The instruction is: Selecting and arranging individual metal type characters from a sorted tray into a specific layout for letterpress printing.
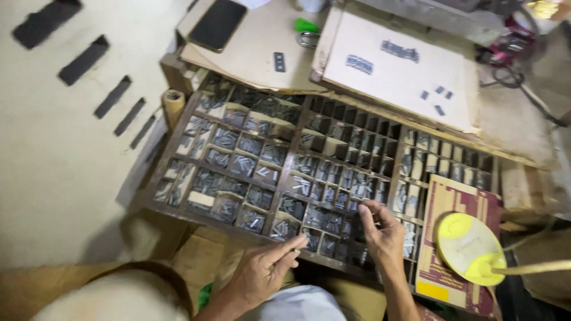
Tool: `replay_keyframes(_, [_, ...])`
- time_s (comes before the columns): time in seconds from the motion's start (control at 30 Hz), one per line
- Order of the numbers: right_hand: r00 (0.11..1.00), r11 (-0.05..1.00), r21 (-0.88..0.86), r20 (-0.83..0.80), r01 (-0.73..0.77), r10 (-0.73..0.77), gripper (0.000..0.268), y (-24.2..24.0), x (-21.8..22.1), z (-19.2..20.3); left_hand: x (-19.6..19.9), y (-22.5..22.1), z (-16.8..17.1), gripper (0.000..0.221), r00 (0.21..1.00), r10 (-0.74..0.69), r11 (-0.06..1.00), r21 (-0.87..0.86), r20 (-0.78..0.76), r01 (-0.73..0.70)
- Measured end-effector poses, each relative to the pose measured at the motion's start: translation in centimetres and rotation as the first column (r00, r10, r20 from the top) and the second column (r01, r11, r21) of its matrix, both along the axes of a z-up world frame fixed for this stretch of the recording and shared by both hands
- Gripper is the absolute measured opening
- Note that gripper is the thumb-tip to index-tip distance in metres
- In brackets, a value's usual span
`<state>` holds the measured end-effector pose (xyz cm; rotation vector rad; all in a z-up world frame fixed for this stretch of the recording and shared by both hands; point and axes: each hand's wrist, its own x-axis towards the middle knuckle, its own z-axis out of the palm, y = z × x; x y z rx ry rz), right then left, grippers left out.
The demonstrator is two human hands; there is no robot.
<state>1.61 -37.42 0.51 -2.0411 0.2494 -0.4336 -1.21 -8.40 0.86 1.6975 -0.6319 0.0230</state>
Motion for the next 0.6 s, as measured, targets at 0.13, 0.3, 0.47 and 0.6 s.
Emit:
replay_keyframes(0.13, [0.995,0.964,-0.248,-0.009,0.092,-0.098,0.032,0.6,0.3,-0.4,0.0,0.4,1.1,0.039,0.996,-0.006,1.0,-0.03,0.084,0.008])
replay_keyframes(0.3, [0.996,0.963,-0.268,-0.077,0.021,-0.043,0.036,0.1,0.0,-0.9,0.0,0.5,1.0,0.039,0.989,0.013,1.0,0.011,0.145,-0.015])
replay_keyframes(0.47, [0.998,0.95,-0.311,0.069,0.026,-0.005,0.026,0.6,-0.2,-1.1,0.1,1.4,-0.4,0.039,0.988,0.094,0.994,0.036,0.123,-0.099])
replay_keyframes(0.6, [0.998,0.935,-0.352,0.056,0.032,-0.013,0.027,0.9,-0.3,-1.3,2.1,4.1,-5.7,0.04,0.809,0.344,0.889,0.111,0.476,-0.444])
